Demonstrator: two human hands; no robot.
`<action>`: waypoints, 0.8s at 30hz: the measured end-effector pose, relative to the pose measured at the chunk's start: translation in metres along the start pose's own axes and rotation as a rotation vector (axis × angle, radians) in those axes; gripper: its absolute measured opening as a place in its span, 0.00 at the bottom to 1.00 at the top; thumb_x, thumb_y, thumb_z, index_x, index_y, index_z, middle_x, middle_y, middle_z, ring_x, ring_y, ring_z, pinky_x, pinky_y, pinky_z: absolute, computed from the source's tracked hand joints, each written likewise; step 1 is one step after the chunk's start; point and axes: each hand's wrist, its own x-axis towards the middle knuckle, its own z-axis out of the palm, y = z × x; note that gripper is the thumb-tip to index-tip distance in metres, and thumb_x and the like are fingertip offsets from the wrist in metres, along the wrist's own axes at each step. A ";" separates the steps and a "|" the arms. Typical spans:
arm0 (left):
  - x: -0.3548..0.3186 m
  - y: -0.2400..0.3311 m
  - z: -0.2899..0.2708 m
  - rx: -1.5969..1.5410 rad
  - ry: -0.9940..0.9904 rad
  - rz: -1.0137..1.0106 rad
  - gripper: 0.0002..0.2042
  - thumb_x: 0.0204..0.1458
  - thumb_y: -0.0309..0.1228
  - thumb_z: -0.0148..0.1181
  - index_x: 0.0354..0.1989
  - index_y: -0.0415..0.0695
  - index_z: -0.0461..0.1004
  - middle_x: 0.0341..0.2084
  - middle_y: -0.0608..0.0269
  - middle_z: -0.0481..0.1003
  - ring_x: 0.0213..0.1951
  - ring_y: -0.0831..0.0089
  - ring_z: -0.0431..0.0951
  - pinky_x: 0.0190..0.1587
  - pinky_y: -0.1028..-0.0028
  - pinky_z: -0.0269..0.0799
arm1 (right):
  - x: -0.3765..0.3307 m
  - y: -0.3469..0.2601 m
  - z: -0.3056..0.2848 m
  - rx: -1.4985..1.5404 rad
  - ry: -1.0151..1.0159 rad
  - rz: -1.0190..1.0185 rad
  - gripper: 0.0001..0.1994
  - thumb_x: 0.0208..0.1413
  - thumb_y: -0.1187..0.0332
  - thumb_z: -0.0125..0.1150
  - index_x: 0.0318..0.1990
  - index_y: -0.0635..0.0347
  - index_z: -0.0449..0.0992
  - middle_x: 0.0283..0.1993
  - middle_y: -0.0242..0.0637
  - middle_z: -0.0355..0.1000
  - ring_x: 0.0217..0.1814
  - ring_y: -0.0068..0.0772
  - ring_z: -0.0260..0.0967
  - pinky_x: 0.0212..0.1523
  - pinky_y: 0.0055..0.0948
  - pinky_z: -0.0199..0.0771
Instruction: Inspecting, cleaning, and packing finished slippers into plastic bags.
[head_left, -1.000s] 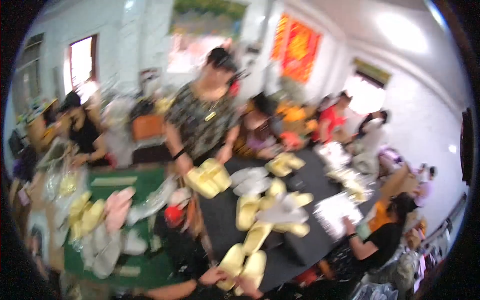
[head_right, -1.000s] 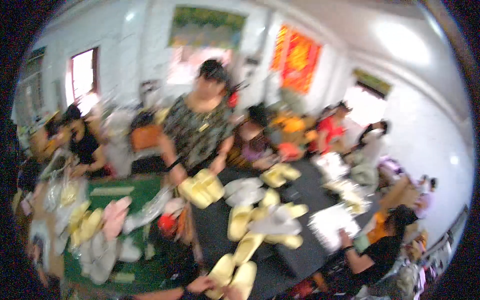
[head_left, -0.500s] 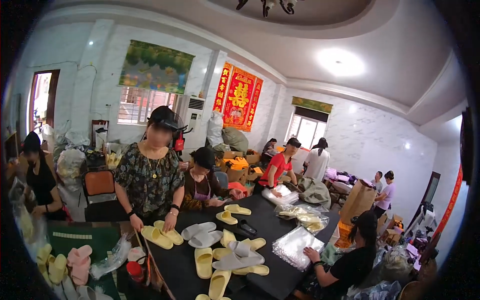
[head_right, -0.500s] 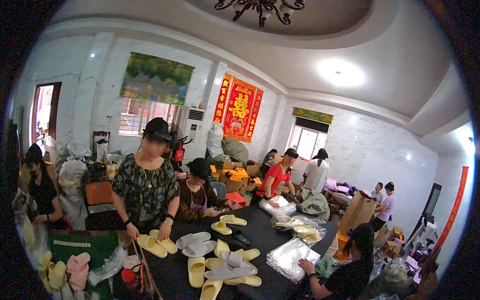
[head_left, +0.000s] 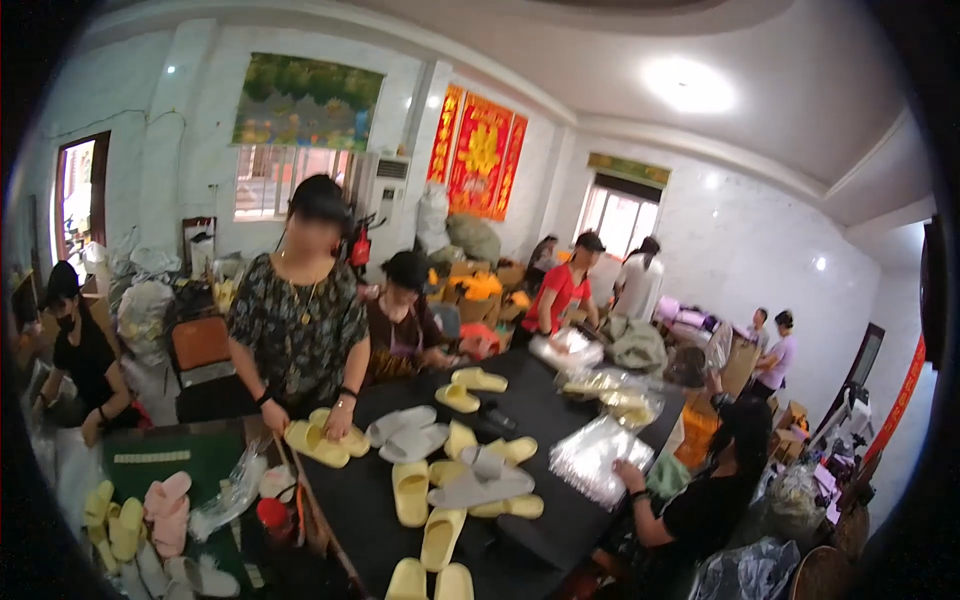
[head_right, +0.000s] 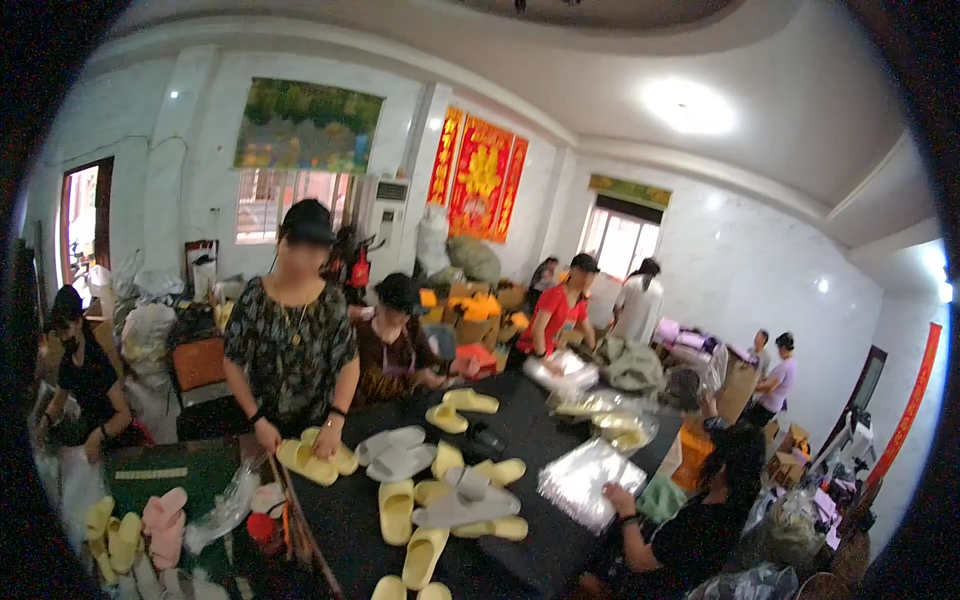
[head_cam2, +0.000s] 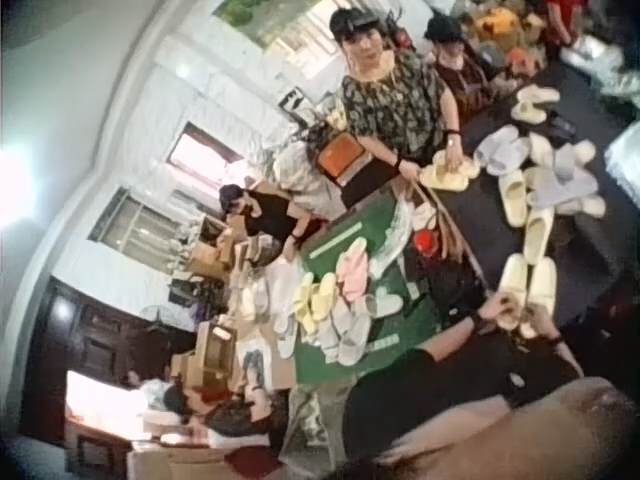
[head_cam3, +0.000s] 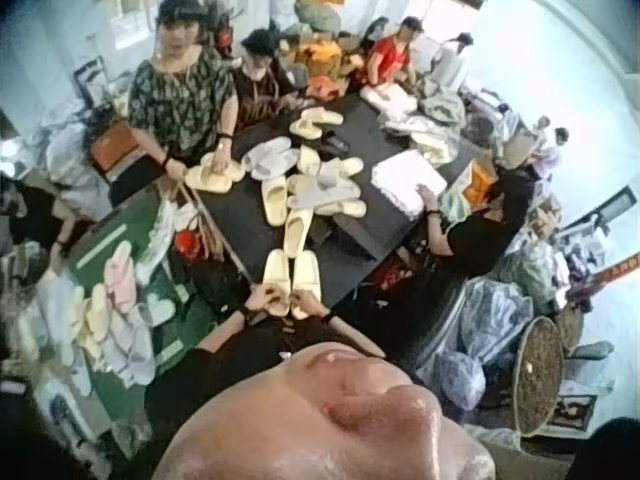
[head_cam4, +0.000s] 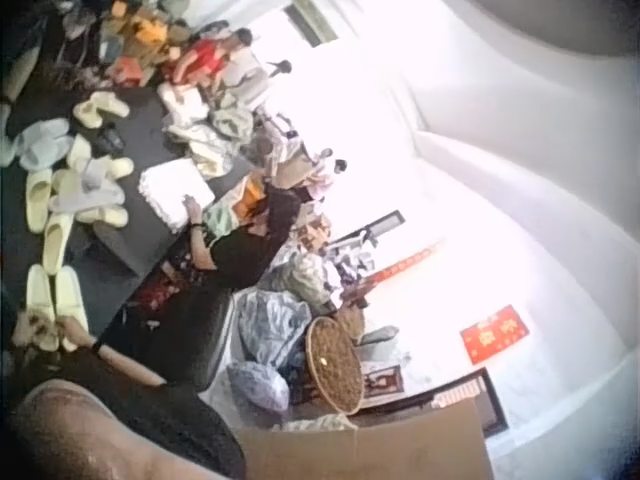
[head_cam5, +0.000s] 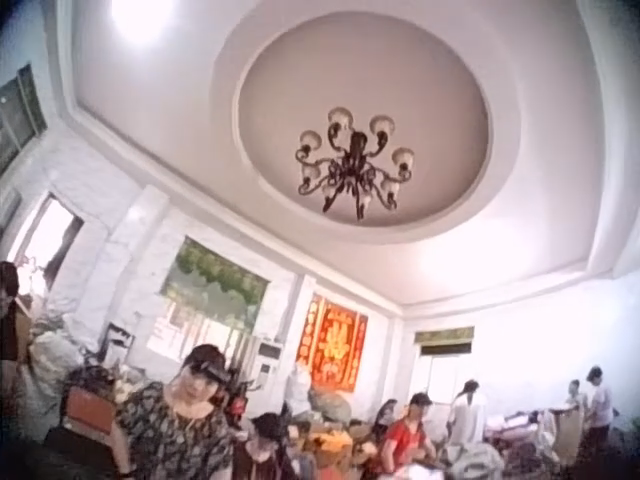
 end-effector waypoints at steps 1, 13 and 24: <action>0.015 0.011 -0.001 -0.145 -0.126 0.013 0.08 0.53 0.26 0.51 0.38 0.37 0.73 0.33 0.60 0.76 0.35 0.71 0.76 0.39 0.70 0.72 | 0.001 0.026 0.002 -0.006 0.016 0.057 0.09 0.54 0.69 0.51 0.33 0.64 0.75 0.26 0.46 0.73 0.27 0.42 0.71 0.30 0.37 0.69; 0.012 -0.015 0.000 -0.320 -0.082 -0.295 0.08 0.55 0.31 0.54 0.35 0.39 0.72 0.28 0.66 0.76 0.30 0.80 0.74 0.34 0.80 0.69 | 0.028 -0.004 -0.012 0.040 -0.147 0.187 0.10 0.53 0.64 0.53 0.40 0.59 0.72 0.27 0.41 0.74 0.29 0.32 0.73 0.32 0.29 0.71; 0.012 -0.035 0.003 -0.003 0.039 -0.048 0.08 0.53 0.29 0.53 0.37 0.38 0.74 0.31 0.60 0.76 0.34 0.71 0.75 0.39 0.71 0.71 | 0.073 0.079 -0.244 0.206 -0.229 0.152 0.12 0.55 0.66 0.46 0.41 0.63 0.69 0.37 0.44 0.70 0.35 0.33 0.68 0.37 0.33 0.67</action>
